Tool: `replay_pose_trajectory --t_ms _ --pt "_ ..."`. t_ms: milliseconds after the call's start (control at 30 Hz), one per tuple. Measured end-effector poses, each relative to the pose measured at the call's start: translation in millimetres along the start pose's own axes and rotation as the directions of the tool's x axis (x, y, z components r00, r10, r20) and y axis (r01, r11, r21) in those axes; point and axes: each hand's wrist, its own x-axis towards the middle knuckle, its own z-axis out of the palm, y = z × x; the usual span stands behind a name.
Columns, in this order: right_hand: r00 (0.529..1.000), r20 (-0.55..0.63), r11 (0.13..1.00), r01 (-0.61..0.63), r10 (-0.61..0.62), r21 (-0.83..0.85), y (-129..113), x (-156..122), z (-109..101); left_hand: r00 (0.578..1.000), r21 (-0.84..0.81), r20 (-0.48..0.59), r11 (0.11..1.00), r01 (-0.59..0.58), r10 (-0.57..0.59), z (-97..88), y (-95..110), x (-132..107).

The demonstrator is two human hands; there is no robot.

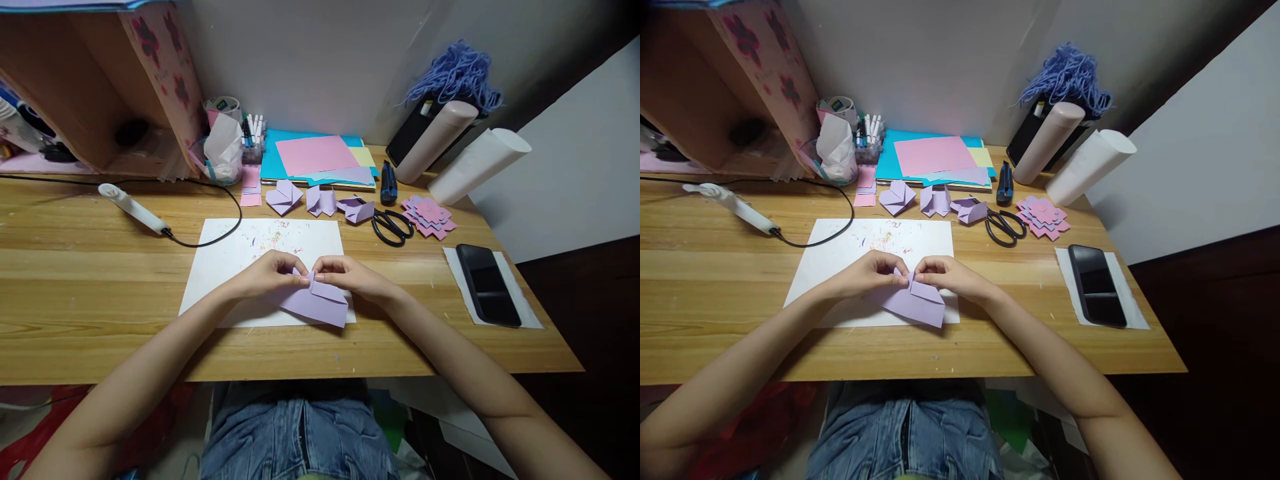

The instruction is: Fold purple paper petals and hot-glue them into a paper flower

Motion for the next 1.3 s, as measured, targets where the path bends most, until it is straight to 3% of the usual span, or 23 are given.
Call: replay_pose_trajectory --t_ms 433,767,900,1033,1200,1300 --pt "0.989 -0.130 0.998 0.067 -0.069 -0.022 -1 0 2 0.999 0.056 -0.038 0.998 0.029 -0.027 2.5 3 -1" --pt "0.974 -0.192 0.990 0.101 -0.120 -0.103 2 20 -4 0.972 0.146 -0.236 0.988 0.047 -0.011 4.0 -2 5" --pt "0.941 -0.268 0.971 0.166 -0.209 -0.174 2 35 0 0.948 0.159 -0.320 0.986 0.054 0.000 0.6 -5 7" --pt "0.888 -0.313 0.911 0.221 -0.335 -0.348 0 44 4 0.931 0.183 -0.366 0.981 0.066 0.005 -5.4 -9 7" --pt "0.898 -0.275 0.885 0.213 -0.344 -0.413 -4 51 7 0.911 0.164 -0.412 0.983 0.083 -0.009 -13.7 -15 7" --pt "0.878 -0.312 0.875 0.206 -0.363 -0.438 -2 54 8 0.899 0.163 -0.437 0.982 0.094 -0.014 -15.8 -17 7"
